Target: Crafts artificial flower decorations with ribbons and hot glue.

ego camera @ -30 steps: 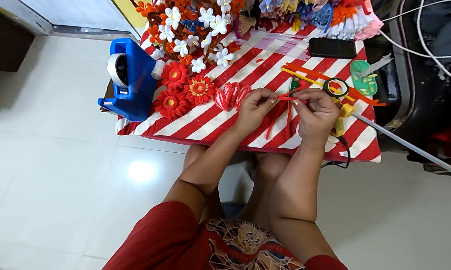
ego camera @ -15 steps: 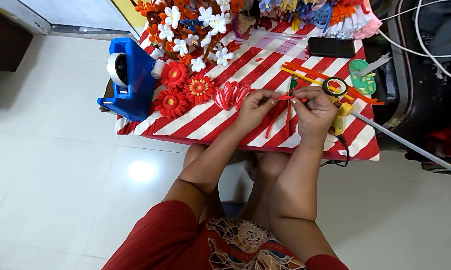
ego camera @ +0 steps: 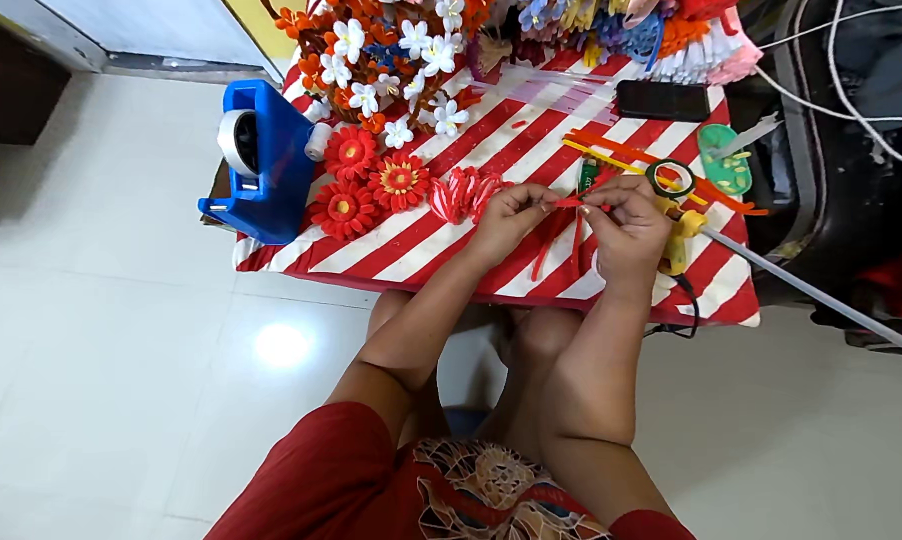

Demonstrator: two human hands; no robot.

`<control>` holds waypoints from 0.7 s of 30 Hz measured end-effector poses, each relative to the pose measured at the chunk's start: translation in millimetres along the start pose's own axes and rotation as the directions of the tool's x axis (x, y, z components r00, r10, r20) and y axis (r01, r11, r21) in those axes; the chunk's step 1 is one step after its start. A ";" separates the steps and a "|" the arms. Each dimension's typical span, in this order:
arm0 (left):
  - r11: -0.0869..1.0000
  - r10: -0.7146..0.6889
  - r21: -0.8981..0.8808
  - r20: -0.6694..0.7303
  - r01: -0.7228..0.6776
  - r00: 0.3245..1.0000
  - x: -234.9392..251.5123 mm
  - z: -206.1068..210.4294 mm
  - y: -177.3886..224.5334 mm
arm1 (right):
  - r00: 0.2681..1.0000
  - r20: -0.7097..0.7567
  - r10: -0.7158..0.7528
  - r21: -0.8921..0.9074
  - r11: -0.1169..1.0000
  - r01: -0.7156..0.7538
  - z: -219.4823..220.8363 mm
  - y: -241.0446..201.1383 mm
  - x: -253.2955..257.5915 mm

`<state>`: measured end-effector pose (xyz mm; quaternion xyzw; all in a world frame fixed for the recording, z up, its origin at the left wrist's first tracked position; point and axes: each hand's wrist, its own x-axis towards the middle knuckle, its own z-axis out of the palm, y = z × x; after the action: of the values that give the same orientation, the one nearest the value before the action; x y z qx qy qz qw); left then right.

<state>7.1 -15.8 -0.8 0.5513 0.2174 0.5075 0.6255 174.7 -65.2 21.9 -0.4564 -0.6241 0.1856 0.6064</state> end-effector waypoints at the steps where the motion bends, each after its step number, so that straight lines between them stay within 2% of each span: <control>1: 1.000 -0.003 0.012 0.001 0.003 1.000 0.0 -0.2 1.1 | 1.000 0.008 -0.002 -0.011 1.000 0.002 -1.2 0.3 -0.2; 10: 0.990 -0.006 0.140 0.009 0.005 1.000 0.0 1.1 2.4 | 0.999 0.021 -0.030 -0.029 0.999 0.031 -4.0 -0.3 0.1; 21: 0.995 -0.008 0.095 0.046 0.003 0.999 0.1 0.6 0.4 | 0.999 0.025 -0.033 0.002 0.999 0.033 -3.2 0.0 1.3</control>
<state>7.4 -16.1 -0.3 0.5914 0.2281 0.4819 0.6049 177.8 -65.2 23.3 -0.4430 -0.6390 0.1820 0.6018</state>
